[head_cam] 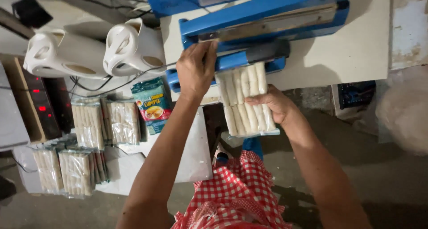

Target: The person seals bags of lumpia wrappers using a heat sealer.

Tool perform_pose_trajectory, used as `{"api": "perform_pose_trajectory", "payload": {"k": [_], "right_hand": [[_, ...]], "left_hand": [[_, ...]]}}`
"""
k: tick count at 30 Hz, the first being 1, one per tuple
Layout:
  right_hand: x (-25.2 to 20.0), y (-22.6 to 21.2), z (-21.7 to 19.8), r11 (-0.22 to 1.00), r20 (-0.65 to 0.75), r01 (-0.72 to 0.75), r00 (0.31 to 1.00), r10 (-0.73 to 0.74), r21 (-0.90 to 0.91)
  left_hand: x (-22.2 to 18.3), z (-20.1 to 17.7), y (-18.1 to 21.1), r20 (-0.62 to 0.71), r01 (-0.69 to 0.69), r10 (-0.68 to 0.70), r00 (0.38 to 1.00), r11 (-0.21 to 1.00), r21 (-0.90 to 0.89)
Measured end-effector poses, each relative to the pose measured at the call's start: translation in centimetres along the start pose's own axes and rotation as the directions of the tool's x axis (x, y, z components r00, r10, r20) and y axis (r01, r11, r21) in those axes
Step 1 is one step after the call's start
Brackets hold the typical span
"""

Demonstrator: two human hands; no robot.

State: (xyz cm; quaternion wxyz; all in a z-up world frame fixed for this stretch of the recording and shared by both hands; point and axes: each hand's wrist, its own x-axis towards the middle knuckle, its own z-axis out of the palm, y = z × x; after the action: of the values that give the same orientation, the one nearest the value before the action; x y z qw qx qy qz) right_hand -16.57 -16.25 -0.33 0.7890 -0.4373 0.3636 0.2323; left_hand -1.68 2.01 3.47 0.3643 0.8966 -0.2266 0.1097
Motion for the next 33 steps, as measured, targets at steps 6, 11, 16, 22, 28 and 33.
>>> {"api": "perform_pose_trajectory", "payload": {"k": [6, 11, 16, 22, 28, 33], "right_hand": [[-4.9, 1.8, 6.0, 0.968, -0.179, 0.165, 0.964, -0.199, -0.191], [-5.9, 8.3, 12.6, 0.922, -0.127, -0.074, 0.992, 0.028, -0.379], [1.5, 22.9, 15.5, 0.649, 0.019, -0.033, 0.997, 0.073, -0.760], [5.6, 28.0, 17.3, 0.229, -0.083, -0.035, 0.976, -0.202, -0.973], [-0.2, 27.1, 24.9, 0.135, -0.010, 0.027, 0.963, -0.271, -0.990], [4.2, 32.3, 19.9, 0.036, 0.090, 0.136, 0.812, -0.577, -0.990]], "left_hand": [[-10.3, -7.6, 1.5, -0.191, -0.023, -0.011, 0.982, 0.984, -0.175], [-28.7, -8.5, -3.2, -0.056, 0.638, -0.716, 0.696, 0.652, -0.410], [-38.5, -13.4, -9.6, 0.032, 0.872, -0.928, 0.372, 0.337, -0.356], [-39.6, -14.8, -15.6, 0.112, 0.890, -0.909, 0.402, 0.360, -0.278], [-35.8, -14.4, -14.4, 0.415, 0.886, -0.853, 0.316, 0.108, -0.451], [-38.7, -10.3, -16.5, 0.277, 0.856, -0.823, 0.495, 0.409, -0.315]]}}
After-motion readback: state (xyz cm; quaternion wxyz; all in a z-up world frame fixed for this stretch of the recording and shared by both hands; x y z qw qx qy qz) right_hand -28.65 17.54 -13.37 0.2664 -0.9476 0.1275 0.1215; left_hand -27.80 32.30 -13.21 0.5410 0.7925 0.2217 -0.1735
